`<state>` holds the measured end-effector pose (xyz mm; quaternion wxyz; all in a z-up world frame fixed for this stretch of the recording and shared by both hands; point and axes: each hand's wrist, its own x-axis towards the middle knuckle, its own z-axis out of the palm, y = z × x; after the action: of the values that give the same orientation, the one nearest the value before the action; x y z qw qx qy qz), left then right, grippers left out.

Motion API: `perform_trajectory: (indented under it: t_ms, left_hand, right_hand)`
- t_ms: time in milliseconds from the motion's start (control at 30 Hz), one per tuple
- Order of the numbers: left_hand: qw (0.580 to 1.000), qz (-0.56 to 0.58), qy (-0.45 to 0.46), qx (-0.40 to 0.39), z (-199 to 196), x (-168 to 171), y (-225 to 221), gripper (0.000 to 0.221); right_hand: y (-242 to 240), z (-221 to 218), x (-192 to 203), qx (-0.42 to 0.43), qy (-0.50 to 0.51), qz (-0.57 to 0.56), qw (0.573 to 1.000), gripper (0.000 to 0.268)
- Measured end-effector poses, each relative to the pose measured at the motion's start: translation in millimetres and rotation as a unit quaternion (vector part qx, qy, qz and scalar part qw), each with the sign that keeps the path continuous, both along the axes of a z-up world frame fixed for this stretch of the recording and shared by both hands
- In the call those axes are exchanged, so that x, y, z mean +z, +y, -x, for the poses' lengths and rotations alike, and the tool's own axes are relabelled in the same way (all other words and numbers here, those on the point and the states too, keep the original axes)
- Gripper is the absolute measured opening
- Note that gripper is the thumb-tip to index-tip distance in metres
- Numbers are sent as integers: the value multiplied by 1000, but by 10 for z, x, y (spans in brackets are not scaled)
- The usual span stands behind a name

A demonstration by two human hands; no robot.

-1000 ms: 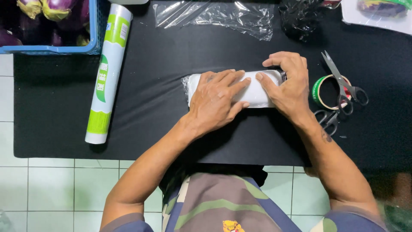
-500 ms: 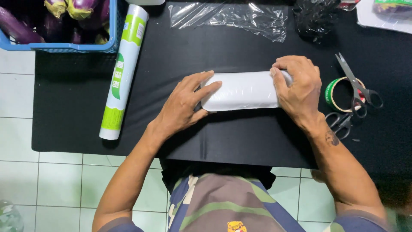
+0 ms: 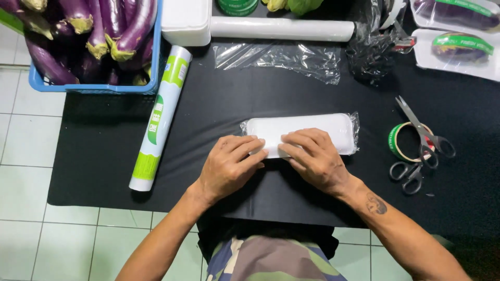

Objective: Wrapping individual eggplants in plastic sleeves and sealing them with tape for retail sale.

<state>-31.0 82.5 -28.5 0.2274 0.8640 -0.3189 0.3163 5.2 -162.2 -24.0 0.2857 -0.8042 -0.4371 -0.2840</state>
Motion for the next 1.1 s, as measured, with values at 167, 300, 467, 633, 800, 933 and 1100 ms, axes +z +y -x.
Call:
perform_trajectory:
  t_ms: [167,300,467,633,800,933,1100]
  left_hand:
    - [994,82,69,-23,-115,80,-5,11]
    - [982,142,121,-34,-243,168,-11,11]
    - [979,173,107,-16,-393,197,-56,15]
    - [975,157,160,-11,-399,371,-82,16]
    - [964,141,224,-30,-416,483,-77,17]
    - [991,27,131,-5,-432,498,-108,10]
    - [996,16,87,-5,-444,420,-139,4]
  right_hand:
    - [-67,-134,148,32,84,46,995,19]
    - [-124,-299,353,49,143,58,987,21]
    - [-88,-397,658,14,247,127,961,61]
    - [-177,-546,766,32,311,160,937,50]
    - [-167,-573,911,43,345,159,924,49]
    - [-190,-614,863,31,383,166,908,53]
    - [-220,-640,801,27,401,185,897,53]
